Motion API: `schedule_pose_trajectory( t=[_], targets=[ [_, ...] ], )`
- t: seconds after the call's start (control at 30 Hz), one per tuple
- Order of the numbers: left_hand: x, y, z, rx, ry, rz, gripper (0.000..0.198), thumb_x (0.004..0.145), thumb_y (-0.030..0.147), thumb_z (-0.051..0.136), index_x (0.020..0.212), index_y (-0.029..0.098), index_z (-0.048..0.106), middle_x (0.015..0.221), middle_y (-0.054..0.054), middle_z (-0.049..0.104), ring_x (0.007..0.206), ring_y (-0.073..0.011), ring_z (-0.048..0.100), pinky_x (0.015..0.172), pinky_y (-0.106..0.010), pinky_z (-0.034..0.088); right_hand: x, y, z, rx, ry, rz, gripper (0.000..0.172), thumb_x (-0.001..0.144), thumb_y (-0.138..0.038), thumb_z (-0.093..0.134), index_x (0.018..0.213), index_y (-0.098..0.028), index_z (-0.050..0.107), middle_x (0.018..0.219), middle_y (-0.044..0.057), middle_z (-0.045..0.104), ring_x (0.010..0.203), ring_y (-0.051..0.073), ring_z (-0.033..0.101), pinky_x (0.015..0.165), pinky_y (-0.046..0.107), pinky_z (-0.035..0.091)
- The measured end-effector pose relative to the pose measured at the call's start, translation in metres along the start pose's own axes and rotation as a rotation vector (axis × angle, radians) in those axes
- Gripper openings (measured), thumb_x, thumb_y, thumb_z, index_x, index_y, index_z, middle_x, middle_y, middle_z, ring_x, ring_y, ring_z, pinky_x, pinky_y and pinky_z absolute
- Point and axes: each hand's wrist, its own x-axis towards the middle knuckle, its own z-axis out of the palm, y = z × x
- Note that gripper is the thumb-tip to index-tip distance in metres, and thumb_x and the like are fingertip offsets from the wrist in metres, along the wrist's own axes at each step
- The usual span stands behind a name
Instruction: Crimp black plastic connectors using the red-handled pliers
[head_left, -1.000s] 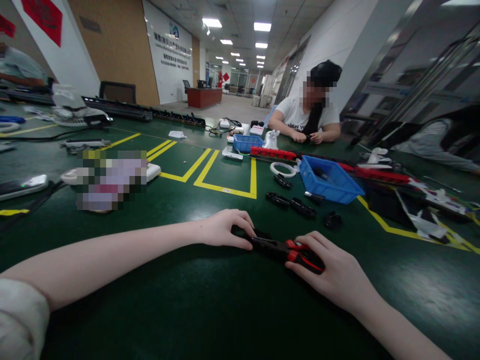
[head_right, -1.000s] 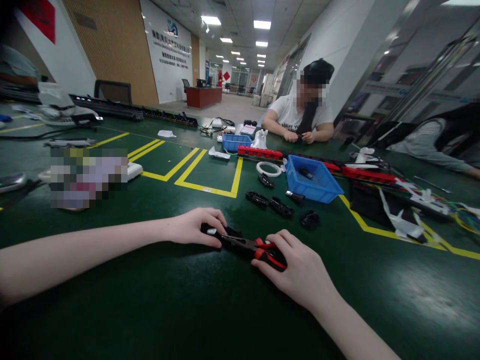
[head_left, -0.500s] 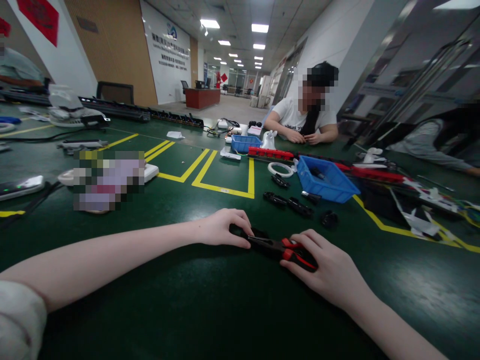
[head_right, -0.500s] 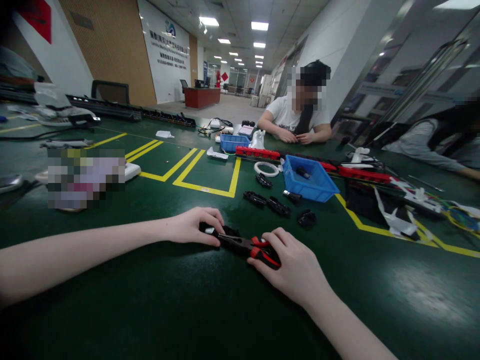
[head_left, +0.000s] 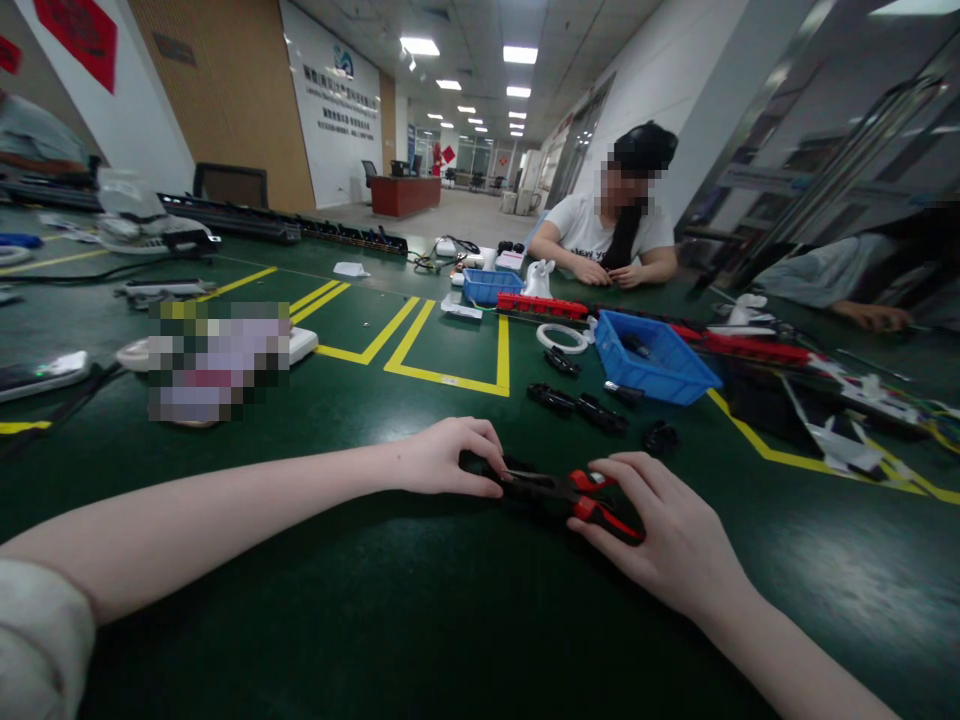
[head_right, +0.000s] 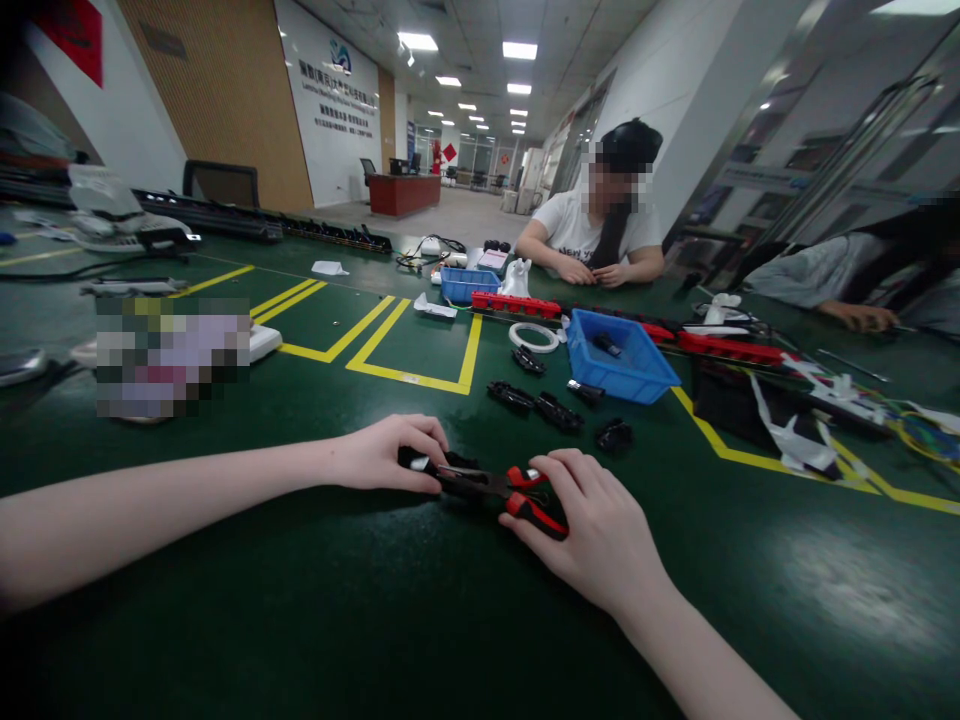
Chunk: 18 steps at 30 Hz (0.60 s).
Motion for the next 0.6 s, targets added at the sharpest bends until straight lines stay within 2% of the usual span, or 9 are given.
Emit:
schedule_pose_trajectory(
  t=[0.17,0.27,0.4,0.6],
  targets=[
    [-0.002,0.004,0.000,0.090,0.009,0.042,0.015,0.086,0.025,0.070,0.100,0.019,0.073,0.106,-0.006,0.062,0.099,-0.0183,0.061,0.088,-0.032,0.048,-0.003,0.007,0.000,-0.009,0.000,-0.008,0.048,0.082,-0.058,0.060,0.111,-0.020,0.061,0.106,0.012,0.065,0.091,0.026,0.065,0.074,0.039,0.055],
    [-0.004,0.008,0.000,0.139,0.006,0.057,0.016,0.086,0.022,0.069,0.102,0.019,0.072,0.115,-0.007,0.060,0.102,-0.0192,0.061,0.091,-0.034,0.048,-0.004,0.010,0.000,-0.003,-0.003,-0.004,0.048,0.082,-0.058,0.061,0.111,-0.020,0.061,0.106,0.012,0.065,0.091,0.026,0.065,0.074,0.039,0.055],
    [-0.006,0.013,0.001,0.208,0.013,0.047,0.018,0.089,0.031,0.066,0.101,0.019,0.072,0.128,-0.008,0.055,0.100,-0.0191,0.061,0.087,-0.035,0.049,-0.004,0.013,0.001,-0.012,0.003,0.040,0.048,0.083,-0.056,0.061,0.112,-0.019,0.060,0.107,0.011,0.065,0.090,0.025,0.065,0.073,0.037,0.055],
    [-0.007,0.015,0.004,0.339,0.050,0.053,0.015,0.091,0.030,0.063,0.097,0.019,0.072,0.120,-0.007,0.060,0.101,-0.0204,0.062,0.087,-0.036,0.047,-0.003,0.013,0.000,-0.008,0.000,0.068,0.046,0.082,-0.057,0.061,0.109,-0.020,0.061,0.106,0.010,0.065,0.089,0.024,0.065,0.073,0.037,0.055]
  ],
)
